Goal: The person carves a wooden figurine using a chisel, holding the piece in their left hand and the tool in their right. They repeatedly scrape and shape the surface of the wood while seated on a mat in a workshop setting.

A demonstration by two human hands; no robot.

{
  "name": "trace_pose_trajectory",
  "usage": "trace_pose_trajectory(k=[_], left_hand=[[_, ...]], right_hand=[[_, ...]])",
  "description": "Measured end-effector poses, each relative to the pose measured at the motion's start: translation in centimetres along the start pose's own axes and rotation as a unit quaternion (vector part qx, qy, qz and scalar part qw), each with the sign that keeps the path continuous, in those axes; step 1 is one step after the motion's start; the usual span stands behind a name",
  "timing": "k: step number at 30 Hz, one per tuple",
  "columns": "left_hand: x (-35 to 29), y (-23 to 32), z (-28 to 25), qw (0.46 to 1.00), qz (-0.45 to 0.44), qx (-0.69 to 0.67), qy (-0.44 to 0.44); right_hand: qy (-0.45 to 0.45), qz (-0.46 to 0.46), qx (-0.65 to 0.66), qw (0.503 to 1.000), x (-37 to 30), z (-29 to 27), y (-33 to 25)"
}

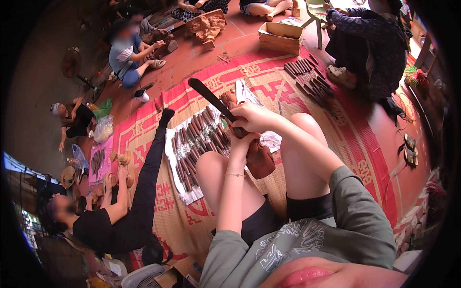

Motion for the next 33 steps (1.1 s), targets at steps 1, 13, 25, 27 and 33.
trace_pose_trajectory(k=[1, 13, 25, 27, 33], left_hand=[[0.0, 0.0, -0.1, 1.000, -0.001, -0.003, 0.014], [0.3, -0.3, -0.7, 1.000, 0.002, -0.013, 0.024], [0.2, -0.1, 0.1, 0.998, -0.043, -0.041, -0.029], [0.0, 0.1, 0.4, 0.998, -0.041, -0.037, -0.035], [-1.0, 1.0, 0.4, 1.000, -0.021, -0.015, -0.001]], right_hand=[[0.035, 0.004, 0.001, 0.999, -0.1, -0.5, 0.1], [0.028, -0.026, 0.010, 0.999, -0.2, -0.8, -0.2], [0.094, -0.039, 0.021, 0.995, 0.0, -1.7, 1.3], [0.139, -0.018, -0.015, 0.990, -0.1, -3.7, -0.1], [0.071, 0.022, 0.099, 0.992, -0.3, -2.9, -0.7]])
Point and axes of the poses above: each hand's wrist, its own x-axis towards the middle knuckle, its own z-axis out of the palm, y = z × x, the point moved 9 cm from there along x, towards the middle knuckle, and after that the axes turned 3 degrees about -z, right-handed, at the moved point
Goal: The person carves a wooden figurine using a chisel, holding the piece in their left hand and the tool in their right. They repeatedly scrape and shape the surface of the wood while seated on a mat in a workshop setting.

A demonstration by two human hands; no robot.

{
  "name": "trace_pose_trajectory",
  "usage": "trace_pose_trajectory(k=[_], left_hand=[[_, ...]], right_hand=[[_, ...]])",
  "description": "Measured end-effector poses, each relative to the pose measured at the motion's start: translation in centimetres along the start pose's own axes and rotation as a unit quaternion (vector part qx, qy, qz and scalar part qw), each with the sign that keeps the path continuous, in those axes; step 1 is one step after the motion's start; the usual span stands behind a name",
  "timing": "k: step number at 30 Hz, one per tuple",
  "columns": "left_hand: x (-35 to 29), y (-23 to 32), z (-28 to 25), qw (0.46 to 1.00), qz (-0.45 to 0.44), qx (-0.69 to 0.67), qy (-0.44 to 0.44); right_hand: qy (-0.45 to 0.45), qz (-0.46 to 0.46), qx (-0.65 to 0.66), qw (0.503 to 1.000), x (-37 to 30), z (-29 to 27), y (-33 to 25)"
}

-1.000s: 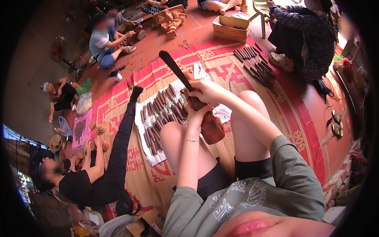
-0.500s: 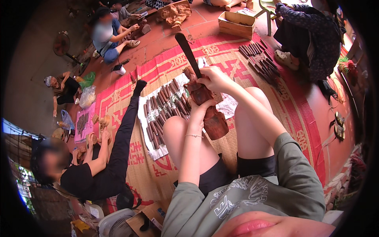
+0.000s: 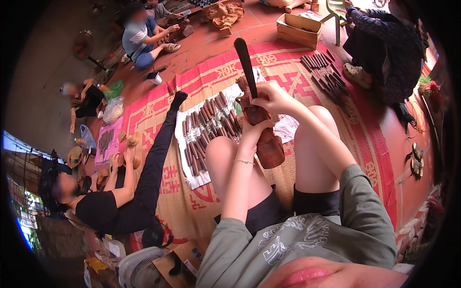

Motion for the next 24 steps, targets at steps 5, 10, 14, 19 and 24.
trace_pose_trajectory(k=[5, 10, 14, 19, 24], left_hand=[[0.3, 0.2, 0.2, 1.000, 0.013, -0.014, -0.007], [0.0, 0.4, 0.5, 1.000, -0.001, -0.009, -0.023], [-0.1, 0.7, 0.2, 1.000, 0.008, 0.017, -0.011], [-0.2, 1.5, 0.8, 1.000, 0.017, -0.016, -0.012], [0.5, 0.6, 0.0, 0.999, 0.005, -0.021, -0.028]], right_hand=[[0.000, -0.047, -0.061, 0.997, 0.0, 0.8, 1.0], [0.058, -0.035, -0.093, 0.993, 0.4, -1.1, 1.1], [-0.015, -0.027, -0.036, 0.999, 0.1, 0.5, 0.9], [-0.003, -0.028, -0.056, 0.998, 0.0, 1.0, 1.8], [0.079, -0.057, -0.095, 0.991, 0.6, -0.5, 0.3]])
Point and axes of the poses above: each hand's wrist, its own x-axis towards the middle knuckle, its own z-axis out of the palm, y = z × x, the point moved 9 cm from there along x, towards the middle knuckle, and after that the axes turned 3 degrees about -z, right-handed, at the moved point
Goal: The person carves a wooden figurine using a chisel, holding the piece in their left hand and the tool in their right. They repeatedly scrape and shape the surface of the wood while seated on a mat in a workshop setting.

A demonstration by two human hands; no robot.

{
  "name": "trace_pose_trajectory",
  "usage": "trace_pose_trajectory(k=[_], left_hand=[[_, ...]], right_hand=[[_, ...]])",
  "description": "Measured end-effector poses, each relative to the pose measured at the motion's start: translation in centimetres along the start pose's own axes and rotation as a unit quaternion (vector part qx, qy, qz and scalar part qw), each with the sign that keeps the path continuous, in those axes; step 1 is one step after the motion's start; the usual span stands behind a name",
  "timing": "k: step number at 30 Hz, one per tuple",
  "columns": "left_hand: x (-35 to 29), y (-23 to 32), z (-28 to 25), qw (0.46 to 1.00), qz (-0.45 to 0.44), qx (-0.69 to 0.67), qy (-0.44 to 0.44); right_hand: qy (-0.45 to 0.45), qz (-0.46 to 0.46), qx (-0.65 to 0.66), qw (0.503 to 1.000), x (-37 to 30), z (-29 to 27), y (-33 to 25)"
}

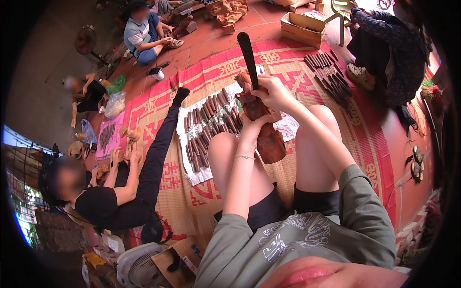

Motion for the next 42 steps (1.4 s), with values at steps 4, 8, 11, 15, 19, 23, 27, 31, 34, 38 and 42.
trace_pose_trajectory(k=[4, 8, 11, 15, 19, 23, 27, 31, 34, 38, 42], left_hand=[[-0.1, -0.9, -0.4, 1.000, -0.015, -0.013, 0.006], [-0.1, -0.3, -0.3, 0.999, 0.009, 0.031, 0.014], [-0.6, 0.4, 0.4, 0.999, 0.019, 0.029, 0.013], [-0.3, -0.8, -0.5, 0.999, -0.029, 0.007, 0.015], [-0.2, -0.1, 0.2, 1.000, 0.012, 0.014, 0.009], [0.2, -1.3, -0.3, 1.000, -0.009, 0.021, 0.013], [0.3, -1.8, -0.8, 0.999, -0.038, 0.014, 0.023], [0.4, -1.3, -0.6, 0.999, -0.005, 0.035, 0.029], [0.3, -1.1, -0.6, 0.999, -0.003, 0.023, 0.033], [-0.6, 0.6, 0.2, 0.999, 0.022, 0.026, 0.022], [-0.8, 0.8, 0.5, 0.998, 0.023, 0.043, 0.025]], right_hand=[[-0.022, 0.051, 0.052, 0.997, -0.1, -0.3, 1.0], [-0.081, 0.023, 0.059, 0.995, -0.7, 0.9, 0.5], [-0.058, 0.003, -0.002, 0.998, -0.6, 0.7, 1.2], [-0.031, 0.033, 0.025, 0.999, -0.2, 0.2, 1.3], [-0.072, 0.022, 0.063, 0.995, -0.9, 1.3, 0.2], [-0.026, 0.001, -0.007, 1.000, -0.5, 1.0, 0.2], [-0.058, 0.041, 0.007, 0.997, -0.4, 1.1, 0.2], [-0.135, 0.034, 0.013, 0.990, -1.0, 2.6, 0.6], [-0.079, 0.042, -0.038, 0.995, -0.6, 1.9, 1.1], [-0.023, 0.029, -0.043, 0.998, 0.0, -0.1, 1.9], [-0.068, 0.029, 0.026, 0.997, -0.7, 0.9, 1.1]])
Point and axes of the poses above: each hand's wrist, its own x-axis towards the middle knuckle, its own z-axis out of the palm, y = z × x, the point moved 9 cm from there along x, towards the middle knuckle, and after that the axes turned 3 degrees about -z, right-handed, at the moved point
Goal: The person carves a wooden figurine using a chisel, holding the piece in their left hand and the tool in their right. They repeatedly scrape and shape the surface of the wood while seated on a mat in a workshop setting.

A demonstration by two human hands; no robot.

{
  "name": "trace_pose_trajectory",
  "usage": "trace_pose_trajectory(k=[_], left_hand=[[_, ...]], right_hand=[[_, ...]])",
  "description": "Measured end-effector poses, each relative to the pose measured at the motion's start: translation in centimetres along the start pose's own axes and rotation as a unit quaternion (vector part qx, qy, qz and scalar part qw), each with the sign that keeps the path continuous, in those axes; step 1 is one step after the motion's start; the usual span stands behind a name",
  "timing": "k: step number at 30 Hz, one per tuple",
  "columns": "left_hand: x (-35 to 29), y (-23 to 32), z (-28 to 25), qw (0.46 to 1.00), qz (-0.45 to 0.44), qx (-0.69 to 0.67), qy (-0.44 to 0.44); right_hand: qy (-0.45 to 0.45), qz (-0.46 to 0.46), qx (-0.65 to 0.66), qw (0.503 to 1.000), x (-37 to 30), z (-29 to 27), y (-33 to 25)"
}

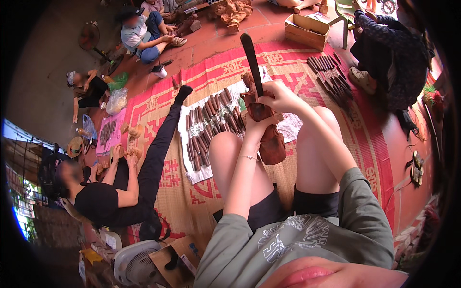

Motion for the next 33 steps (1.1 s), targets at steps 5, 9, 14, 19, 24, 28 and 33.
trace_pose_trajectory(k=[5, 9, 14, 19, 24, 28, 33], left_hand=[[0.5, -1.2, -0.2, 0.999, -0.020, -0.033, -0.011], [0.3, -0.7, -0.2, 0.999, 0.003, -0.015, -0.030], [0.3, -1.3, 0.0, 0.999, -0.023, -0.021, -0.007], [0.3, -1.6, -0.7, 0.999, -0.016, -0.036, 0.014], [0.6, -1.4, -0.3, 0.999, -0.020, -0.030, -0.013], [0.4, -1.1, -0.1, 0.998, -0.035, -0.041, -0.023], [0.2, -0.8, -0.1, 0.999, -0.034, -0.018, -0.015]], right_hand=[[0.068, -0.008, -0.039, 0.997, 0.2, -1.4, -0.1], [0.005, 0.035, 0.001, 0.999, -0.1, -0.5, -0.2], [0.013, -0.008, -0.049, 0.999, 0.1, 0.3, 0.0], [0.042, 0.008, -0.030, 0.999, 0.3, -0.2, -0.3], [-0.006, 0.004, -0.030, 1.000, 0.0, 1.0, -0.3], [0.049, 0.004, -0.070, 0.996, 0.4, -0.1, -0.3], [-0.065, 0.035, -0.034, 0.997, -0.1, 1.7, -1.0]])
Point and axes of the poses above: each hand's wrist, its own x-axis towards the middle knuckle, its own z-axis out of the palm, y = z × x, the point moved 9 cm from there along x, towards the middle knuckle, and after that the axes turned 3 degrees about -z, right-handed, at the moved point
